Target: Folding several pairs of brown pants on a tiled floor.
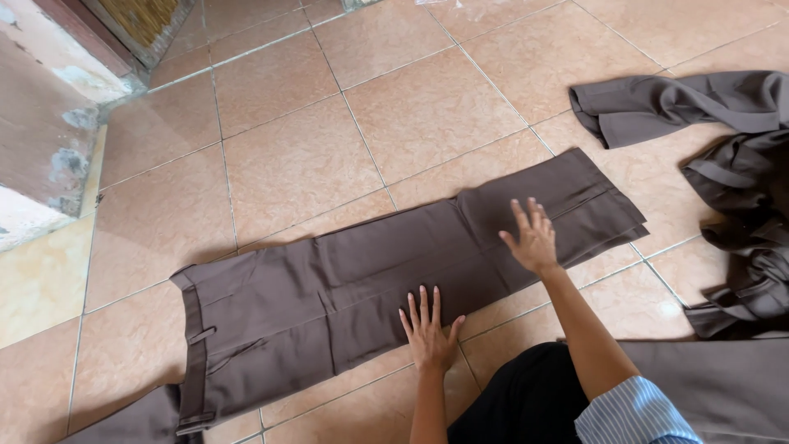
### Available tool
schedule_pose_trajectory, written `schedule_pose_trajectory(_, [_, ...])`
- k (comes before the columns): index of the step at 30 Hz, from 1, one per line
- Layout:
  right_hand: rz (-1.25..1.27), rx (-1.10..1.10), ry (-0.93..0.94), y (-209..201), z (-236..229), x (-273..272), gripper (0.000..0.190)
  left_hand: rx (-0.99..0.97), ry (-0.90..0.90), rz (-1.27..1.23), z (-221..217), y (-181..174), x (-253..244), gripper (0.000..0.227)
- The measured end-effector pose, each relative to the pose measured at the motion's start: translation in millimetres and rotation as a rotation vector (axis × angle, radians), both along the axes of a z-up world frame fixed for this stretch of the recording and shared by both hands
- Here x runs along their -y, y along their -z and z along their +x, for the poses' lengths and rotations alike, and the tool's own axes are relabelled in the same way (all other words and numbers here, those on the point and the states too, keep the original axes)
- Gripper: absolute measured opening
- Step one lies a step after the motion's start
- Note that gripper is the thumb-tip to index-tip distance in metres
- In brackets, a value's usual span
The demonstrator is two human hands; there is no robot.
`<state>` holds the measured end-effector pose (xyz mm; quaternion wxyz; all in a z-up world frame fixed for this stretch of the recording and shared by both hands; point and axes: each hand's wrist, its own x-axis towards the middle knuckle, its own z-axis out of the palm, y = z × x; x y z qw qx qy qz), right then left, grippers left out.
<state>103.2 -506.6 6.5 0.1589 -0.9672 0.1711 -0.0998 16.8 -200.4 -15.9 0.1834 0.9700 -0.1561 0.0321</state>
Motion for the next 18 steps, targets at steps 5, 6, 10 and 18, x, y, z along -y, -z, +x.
schedule_pose_trajectory(5, [-0.085,-0.176,-0.362,19,8,-28,0.074,0.003,-0.027,-0.014,1,-1,2,0.077])
schedule_pose_trajectory(6, [-0.223,-0.243,-0.409,27,6,-28,0.072,0.032,-0.033,-0.051,0,-2,2,0.077])
schedule_pose_trajectory(10, [-0.263,-0.207,-0.298,42,-9,22,0.078,0.034,-0.048,-0.032,0,3,3,0.077])
schedule_pose_trajectory(18, [0.000,-0.197,0.431,50,-49,126,0.090,-0.009,-0.036,-0.096,-2,-16,2,0.075])
